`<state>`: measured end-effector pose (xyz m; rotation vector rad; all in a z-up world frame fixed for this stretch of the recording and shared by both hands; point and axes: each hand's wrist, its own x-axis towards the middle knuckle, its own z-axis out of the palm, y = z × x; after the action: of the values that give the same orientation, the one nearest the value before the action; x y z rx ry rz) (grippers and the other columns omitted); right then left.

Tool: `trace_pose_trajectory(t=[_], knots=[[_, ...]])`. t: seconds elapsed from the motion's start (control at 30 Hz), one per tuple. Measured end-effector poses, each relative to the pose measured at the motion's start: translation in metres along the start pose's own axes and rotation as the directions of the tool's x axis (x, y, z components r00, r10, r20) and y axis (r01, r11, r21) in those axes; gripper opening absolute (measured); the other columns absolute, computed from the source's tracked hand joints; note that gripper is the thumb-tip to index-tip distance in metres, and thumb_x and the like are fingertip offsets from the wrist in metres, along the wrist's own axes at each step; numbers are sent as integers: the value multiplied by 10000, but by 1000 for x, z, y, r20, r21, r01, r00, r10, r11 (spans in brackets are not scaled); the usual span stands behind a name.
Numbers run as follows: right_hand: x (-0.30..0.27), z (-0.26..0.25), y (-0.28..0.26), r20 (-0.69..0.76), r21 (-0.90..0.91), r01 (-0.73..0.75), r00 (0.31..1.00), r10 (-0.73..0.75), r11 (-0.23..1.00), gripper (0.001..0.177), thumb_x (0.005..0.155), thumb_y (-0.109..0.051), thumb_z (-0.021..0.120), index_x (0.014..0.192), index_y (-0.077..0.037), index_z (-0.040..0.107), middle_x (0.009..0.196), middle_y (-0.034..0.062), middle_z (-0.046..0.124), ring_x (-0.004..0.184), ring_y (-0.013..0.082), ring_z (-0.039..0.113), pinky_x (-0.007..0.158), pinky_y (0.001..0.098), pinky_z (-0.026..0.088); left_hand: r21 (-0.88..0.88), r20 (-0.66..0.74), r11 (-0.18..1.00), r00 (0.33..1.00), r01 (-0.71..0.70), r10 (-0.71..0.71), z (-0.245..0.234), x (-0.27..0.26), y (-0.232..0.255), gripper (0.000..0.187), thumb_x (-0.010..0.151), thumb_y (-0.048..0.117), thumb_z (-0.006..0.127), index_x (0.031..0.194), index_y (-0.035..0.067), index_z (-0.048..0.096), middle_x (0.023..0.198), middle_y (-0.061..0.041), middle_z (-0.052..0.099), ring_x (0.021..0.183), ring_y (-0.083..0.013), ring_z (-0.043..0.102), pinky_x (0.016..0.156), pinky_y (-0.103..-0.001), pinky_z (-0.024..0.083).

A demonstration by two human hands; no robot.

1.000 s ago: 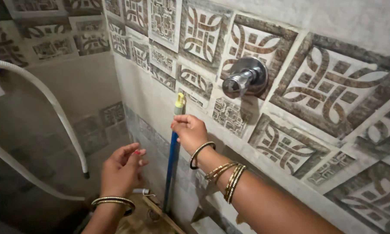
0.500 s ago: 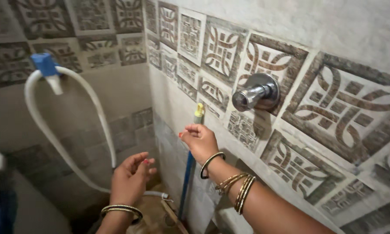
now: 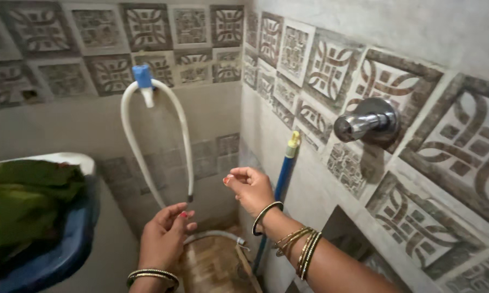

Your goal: The person wipes a wet floor with a cloth, then picks up a patterned curtain and hangs it on a wall-mounted rod using a string. The person adjusts the curtain along the rod and secures it in place.

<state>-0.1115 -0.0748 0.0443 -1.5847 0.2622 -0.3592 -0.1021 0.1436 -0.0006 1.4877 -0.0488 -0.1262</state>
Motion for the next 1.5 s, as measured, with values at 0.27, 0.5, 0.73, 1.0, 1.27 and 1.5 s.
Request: trace_pose_trajectory(t=[0.27,0.5,0.73,1.0,1.27,1.5], knots=[[-18,40,-2,114,64,16,993,-23,998,344,848,-203,784,1137,-29,716,971,42,779,828,82,683,658,251,529,49,-83,998,996,-26,30,-35,-26,6,316,956,95,584,1241,-14,665,1081,-127,786,876,-211,768,660,-281,545],[-29,54,-2,133,33,-8,991,4,999,286,858,-205,772,1094,-45,743,934,19,768,813,78,680,657,251,544,16,-84,999,995,-47,48,-51,-35,-2,313,960,93,577,1246,-11,649,1088,-128,780,881,-201,766,719,-263,589],[-44,71,0,176,41,-44,984,36,998,244,870,-196,752,1068,-53,759,939,7,779,811,70,675,667,248,539,34,-103,999,994,-28,32,-72,-47,-9,308,964,100,579,1237,-11,668,1071,-124,791,853,-182,760,666,-259,535],[-59,117,3,243,67,-71,969,53,995,225,866,-199,758,1050,-70,748,940,0,776,845,67,699,676,257,545,-11,-171,1000,985,12,-13,-118,-62,-13,299,969,120,583,1233,20,682,1078,-98,792,841,-165,751,661,-251,516],[-94,179,2,348,68,-122,933,91,990,213,875,-203,755,1049,-81,739,942,-15,777,840,61,692,686,250,533,41,-272,998,961,57,-44,-186,-86,-24,298,977,154,593,1235,55,703,1088,-80,797,853,-159,757,685,-247,529],[-124,220,-6,390,62,-160,913,124,985,210,884,-192,717,1068,-93,731,970,-12,799,862,71,711,701,258,541,7,-264,1000,965,17,-15,-230,-101,-31,298,964,150,599,1222,50,711,1068,-70,809,839,-154,765,646,-257,490]])
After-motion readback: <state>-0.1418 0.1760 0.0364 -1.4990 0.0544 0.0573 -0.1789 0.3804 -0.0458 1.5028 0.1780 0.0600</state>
